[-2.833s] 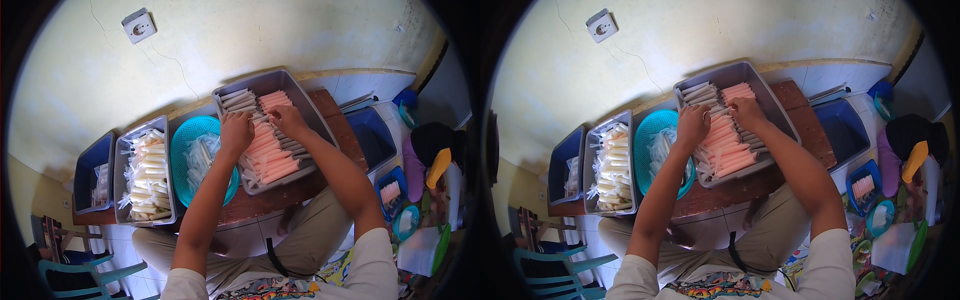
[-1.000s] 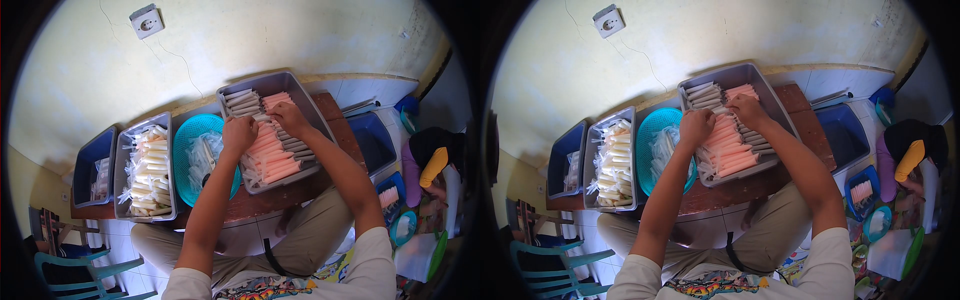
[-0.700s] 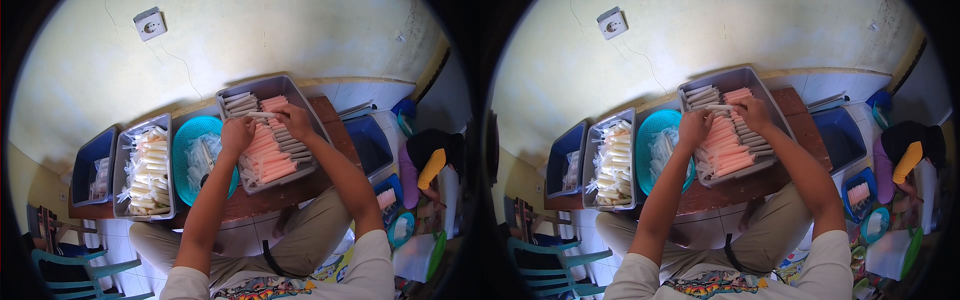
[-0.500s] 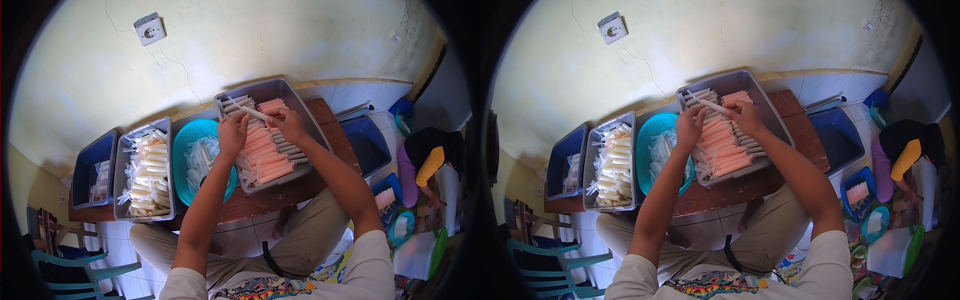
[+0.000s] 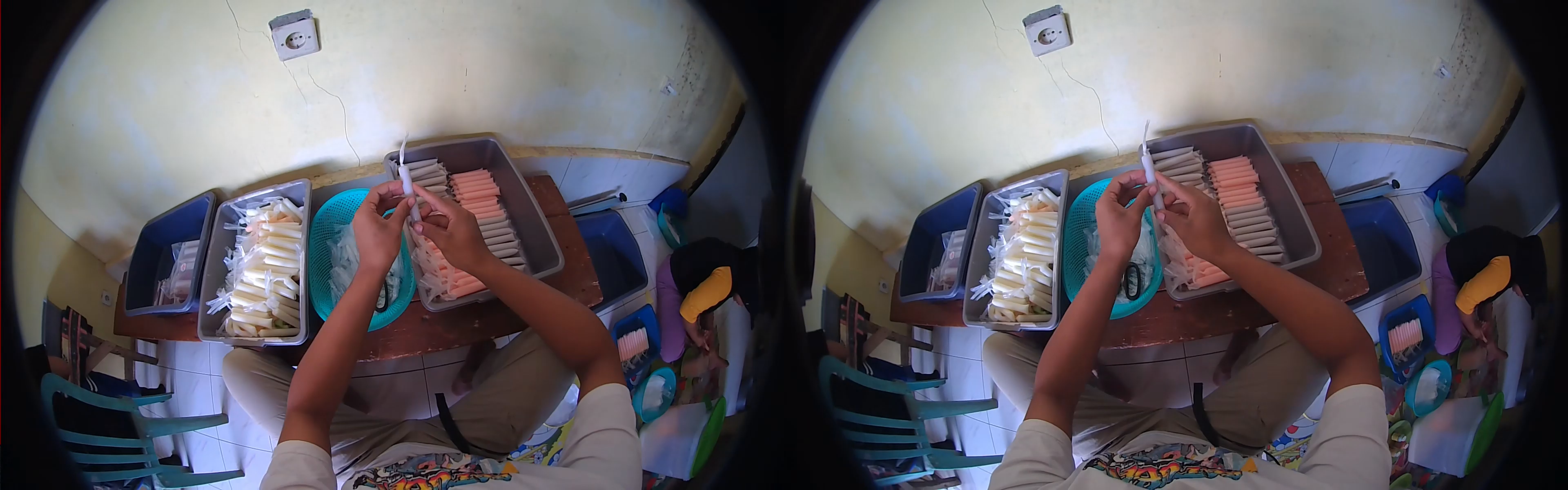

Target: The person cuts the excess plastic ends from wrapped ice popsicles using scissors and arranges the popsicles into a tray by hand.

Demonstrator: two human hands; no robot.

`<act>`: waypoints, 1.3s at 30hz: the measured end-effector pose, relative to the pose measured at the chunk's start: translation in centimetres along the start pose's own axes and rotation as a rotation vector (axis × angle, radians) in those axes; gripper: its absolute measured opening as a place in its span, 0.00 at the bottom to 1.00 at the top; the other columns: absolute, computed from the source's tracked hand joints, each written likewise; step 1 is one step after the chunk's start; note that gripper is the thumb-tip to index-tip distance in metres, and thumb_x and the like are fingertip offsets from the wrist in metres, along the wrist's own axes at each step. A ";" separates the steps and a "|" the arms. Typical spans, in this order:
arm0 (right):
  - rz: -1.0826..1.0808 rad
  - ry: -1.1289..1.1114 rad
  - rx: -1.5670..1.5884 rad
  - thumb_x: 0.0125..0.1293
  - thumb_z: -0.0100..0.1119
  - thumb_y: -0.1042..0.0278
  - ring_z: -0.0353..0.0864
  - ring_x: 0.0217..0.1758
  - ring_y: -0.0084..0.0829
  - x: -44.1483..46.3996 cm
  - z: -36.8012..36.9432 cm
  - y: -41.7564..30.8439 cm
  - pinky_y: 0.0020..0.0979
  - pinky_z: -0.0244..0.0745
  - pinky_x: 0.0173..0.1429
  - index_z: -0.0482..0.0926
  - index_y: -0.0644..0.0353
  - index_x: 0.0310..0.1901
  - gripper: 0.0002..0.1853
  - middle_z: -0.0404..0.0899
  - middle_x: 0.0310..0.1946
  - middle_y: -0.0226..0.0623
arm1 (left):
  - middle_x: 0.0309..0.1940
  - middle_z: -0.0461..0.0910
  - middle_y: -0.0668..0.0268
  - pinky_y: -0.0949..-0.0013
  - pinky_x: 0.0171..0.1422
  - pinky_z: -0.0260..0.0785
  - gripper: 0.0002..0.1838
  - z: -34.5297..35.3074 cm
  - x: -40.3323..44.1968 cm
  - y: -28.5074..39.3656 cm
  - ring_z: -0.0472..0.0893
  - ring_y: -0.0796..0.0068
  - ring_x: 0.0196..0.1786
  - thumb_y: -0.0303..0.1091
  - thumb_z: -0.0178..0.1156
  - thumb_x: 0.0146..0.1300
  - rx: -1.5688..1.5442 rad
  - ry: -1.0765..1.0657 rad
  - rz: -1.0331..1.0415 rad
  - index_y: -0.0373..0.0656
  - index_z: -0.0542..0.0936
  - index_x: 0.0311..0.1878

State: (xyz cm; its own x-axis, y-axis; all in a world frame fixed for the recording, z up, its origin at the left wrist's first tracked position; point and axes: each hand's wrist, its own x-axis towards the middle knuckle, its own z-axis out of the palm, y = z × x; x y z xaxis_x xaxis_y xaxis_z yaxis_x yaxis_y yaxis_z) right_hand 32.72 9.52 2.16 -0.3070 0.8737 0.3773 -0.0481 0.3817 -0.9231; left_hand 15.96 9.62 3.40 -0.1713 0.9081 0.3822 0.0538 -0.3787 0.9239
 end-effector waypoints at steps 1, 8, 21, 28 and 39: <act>-0.007 -0.009 -0.013 0.71 0.70 0.80 0.89 0.51 0.29 -0.1 0.6 -0.1 0.31 0.89 0.60 0.70 0.53 0.82 0.38 0.81 0.50 0.39 | 0.51 0.90 0.58 0.67 0.57 0.84 0.17 -0.8 -0.1 -0.3 0.90 0.71 0.52 0.21 0.74 0.68 -0.045 -0.003 -0.013 0.36 0.84 0.58; -0.081 -0.079 -0.156 0.70 0.69 0.80 0.91 0.52 0.34 -0.9 4.9 -1.4 0.36 0.89 0.62 0.71 0.49 0.81 0.39 0.85 0.50 0.45 | 0.52 0.90 0.58 0.66 0.60 0.83 0.18 -6.9 -2.0 0.9 0.89 0.70 0.54 0.19 0.72 0.68 0.030 -0.060 -0.045 0.35 0.83 0.60; 0.056 -0.283 -0.305 0.70 0.66 0.80 0.94 0.54 0.42 -1.3 10.1 -1.7 0.40 0.88 0.59 0.66 0.51 0.82 0.39 0.90 0.56 0.47 | 0.59 0.85 0.59 0.64 0.66 0.82 0.22 -12.9 -5.8 -0.2 0.86 0.69 0.60 0.14 0.69 0.68 0.023 -0.018 -0.192 0.36 0.80 0.64; 0.165 -0.300 -0.335 0.71 0.66 0.80 0.93 0.55 0.40 -1.5 11.1 -2.2 0.38 0.88 0.59 0.67 0.56 0.79 0.36 0.89 0.58 0.50 | 0.58 0.85 0.58 0.64 0.65 0.84 0.24 -13.5 -6.2 0.4 0.86 0.69 0.61 0.13 0.70 0.66 0.096 0.024 -0.229 0.35 0.80 0.65; 0.100 -0.319 -0.789 0.64 0.75 0.70 0.88 0.54 0.60 -2.7 12.7 3.4 0.51 0.83 0.61 0.69 0.73 0.71 0.37 0.84 0.52 0.62 | 0.56 0.86 0.59 0.65 0.62 0.86 0.24 -13.7 -6.5 -0.4 0.87 0.70 0.59 0.13 0.70 0.66 0.141 0.025 -0.196 0.35 0.81 0.64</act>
State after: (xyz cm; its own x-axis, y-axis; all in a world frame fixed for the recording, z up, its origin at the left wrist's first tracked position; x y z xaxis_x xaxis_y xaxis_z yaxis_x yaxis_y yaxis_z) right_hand 21.26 4.63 -2.93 -0.5331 0.8329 0.1487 0.6323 0.5090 -0.5840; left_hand 3.55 1.38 0.32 -0.2160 0.9565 0.1963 0.1534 -0.1653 0.9742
